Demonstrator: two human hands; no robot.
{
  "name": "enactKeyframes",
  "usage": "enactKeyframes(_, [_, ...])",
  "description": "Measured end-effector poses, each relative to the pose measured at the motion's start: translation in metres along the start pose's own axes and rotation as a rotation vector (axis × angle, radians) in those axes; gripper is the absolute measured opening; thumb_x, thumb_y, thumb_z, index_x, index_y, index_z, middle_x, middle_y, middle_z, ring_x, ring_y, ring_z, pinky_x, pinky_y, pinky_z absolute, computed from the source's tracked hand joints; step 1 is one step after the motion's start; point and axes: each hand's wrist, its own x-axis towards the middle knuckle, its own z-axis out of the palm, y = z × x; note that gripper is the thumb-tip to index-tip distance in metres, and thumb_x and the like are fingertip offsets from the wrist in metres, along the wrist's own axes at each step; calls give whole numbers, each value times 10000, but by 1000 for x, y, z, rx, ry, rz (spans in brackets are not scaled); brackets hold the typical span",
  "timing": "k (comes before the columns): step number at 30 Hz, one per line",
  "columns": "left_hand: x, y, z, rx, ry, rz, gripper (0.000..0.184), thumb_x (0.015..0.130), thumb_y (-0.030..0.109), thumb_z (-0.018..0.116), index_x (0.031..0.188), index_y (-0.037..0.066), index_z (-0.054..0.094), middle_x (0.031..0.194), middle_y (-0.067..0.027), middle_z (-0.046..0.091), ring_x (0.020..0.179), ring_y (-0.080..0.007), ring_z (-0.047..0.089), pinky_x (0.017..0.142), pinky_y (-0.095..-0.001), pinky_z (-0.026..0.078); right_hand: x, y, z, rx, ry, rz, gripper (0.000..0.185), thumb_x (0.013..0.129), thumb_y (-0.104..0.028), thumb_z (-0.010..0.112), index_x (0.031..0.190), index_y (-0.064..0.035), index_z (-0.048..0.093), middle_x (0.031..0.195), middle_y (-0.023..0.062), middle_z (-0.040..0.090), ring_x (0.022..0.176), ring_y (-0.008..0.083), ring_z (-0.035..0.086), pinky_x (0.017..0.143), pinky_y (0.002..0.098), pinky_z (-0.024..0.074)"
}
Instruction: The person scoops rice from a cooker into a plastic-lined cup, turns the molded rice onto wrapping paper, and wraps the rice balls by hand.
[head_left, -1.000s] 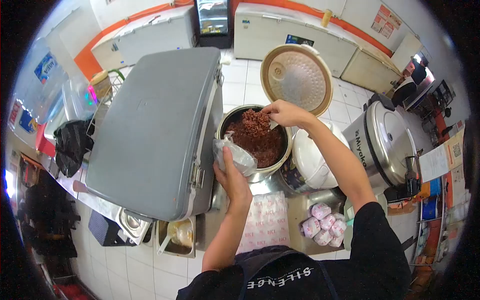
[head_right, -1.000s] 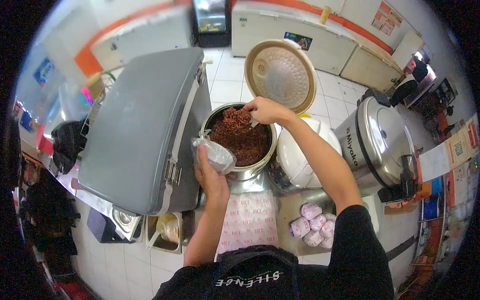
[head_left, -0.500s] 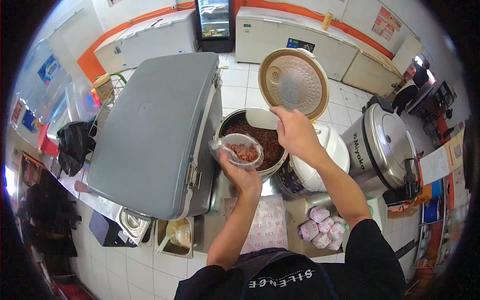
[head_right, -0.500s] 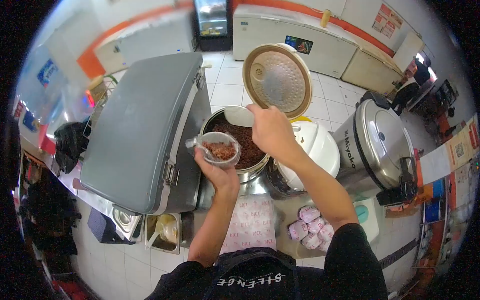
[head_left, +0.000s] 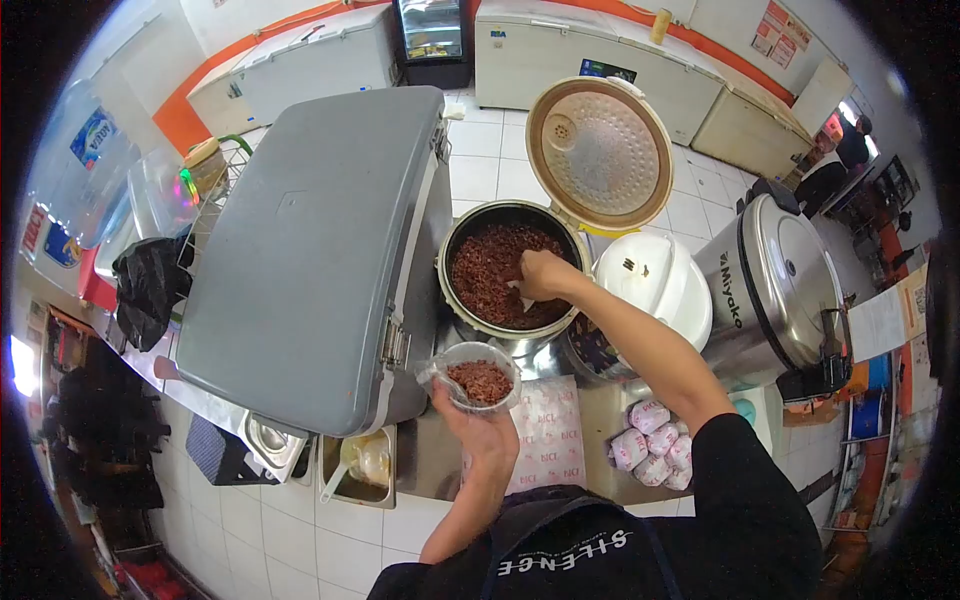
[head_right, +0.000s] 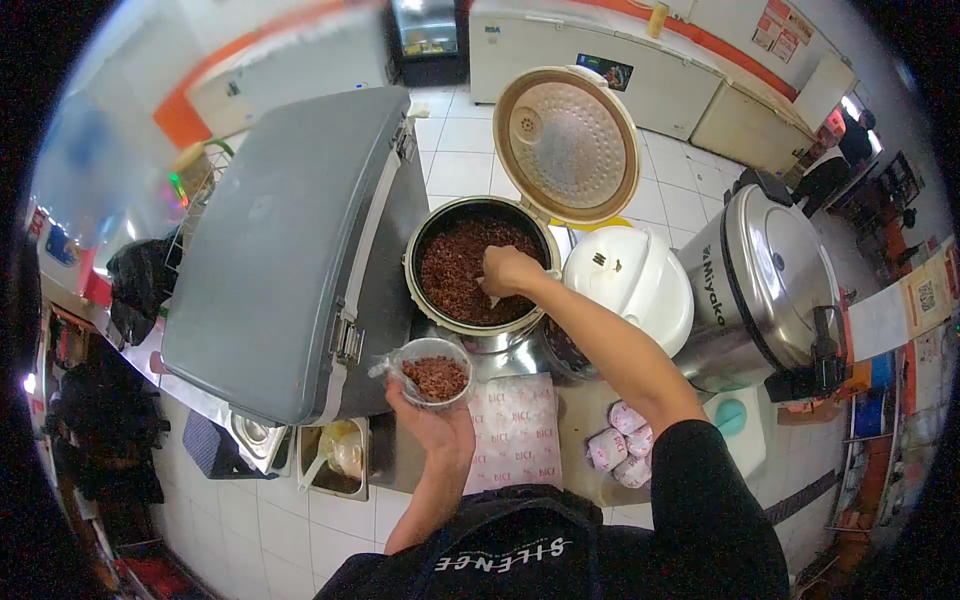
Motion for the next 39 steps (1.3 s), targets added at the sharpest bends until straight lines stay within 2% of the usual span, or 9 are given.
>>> enactKeyframes(9, [21,-3,21,10,-73,47,568,993,549,488,1393,146,476,1376,-64,536,1267,-249,534,1060,-481,462,7,6,11,171,47,-153,317,759,-137,682,979,90,701,1034,331,682,1023,423,690,866,460,566])
enactKeyframes(15, [33,-1,39,34,-32,75,562,1000,525,496,1384,115,484,1357,-64,546,1247,-245,548,1049,-450,458,3,28,-17,261,139,-192,360,768,-114,675,1112,-38,753,1074,224,735,1022,347,711,914,397,540])
enactKeyframes(20, [66,-22,58,30,-87,105,570,998,503,526,1378,81,488,1348,-84,550,1231,-245,553,1042,-435,460,-44,27,-69,456,297,-268,324,823,-89,606,1117,-17,722,934,188,741,819,272,704,738,377,524])
enactKeyframes(25, [67,-50,115,149,-2,245,737,940,465,657,1460,45,347,1396,-151,493,1279,-282,512,1039,-433,466,-99,-13,-49,-80,775,-347,415,834,-85,607,1245,-34,637,964,163,715,909,293,637,820,396,506])
enactKeyframes(26, [61,-52,127,195,75,242,530,975,475,598,1295,60,521,1223,-112,601,1119,-236,606,936,-393,525,-110,-18,-30,-226,835,-435,446,843,-106,600,1281,-21,601,998,158,702,912,282,616,818,389,500])
enactKeyframes(28, [71,-53,122,179,75,136,476,979,455,590,1259,71,545,1168,-98,622,1078,-228,618,893,-378,539,-127,-24,-9,-384,874,-500,459,866,-126,572,1303,15,577,1130,149,674,937,263,589,818,354,492])
enactKeyframes(34, [83,-59,94,-109,-169,29,541,985,528,463,1298,101,572,1299,-75,630,1211,-239,601,1062,-428,459,-126,11,-70,42,792,-354,506,835,39,581,1331,-55,610,949,206,686,792,324,614,832,411,502])
enactKeyframes(35, [82,-57,93,-140,-170,30,553,986,535,446,1303,100,571,1306,-77,625,1222,-249,595,1067,-440,459,-129,12,-77,426,755,-396,420,848,16,589,1262,-30,645,949,252,686,825,412,661,772,446,533])
enactKeyframes(39, [70,-38,90,-189,-219,-6,590,962,570,433,1322,122,569,1313,-89,621,1231,-278,590,1044,-476,476,-137,18,-83,895,418,-434,410,990,-67,563,1399,-69,528,896,105,656,700,161,655,664,295,542])
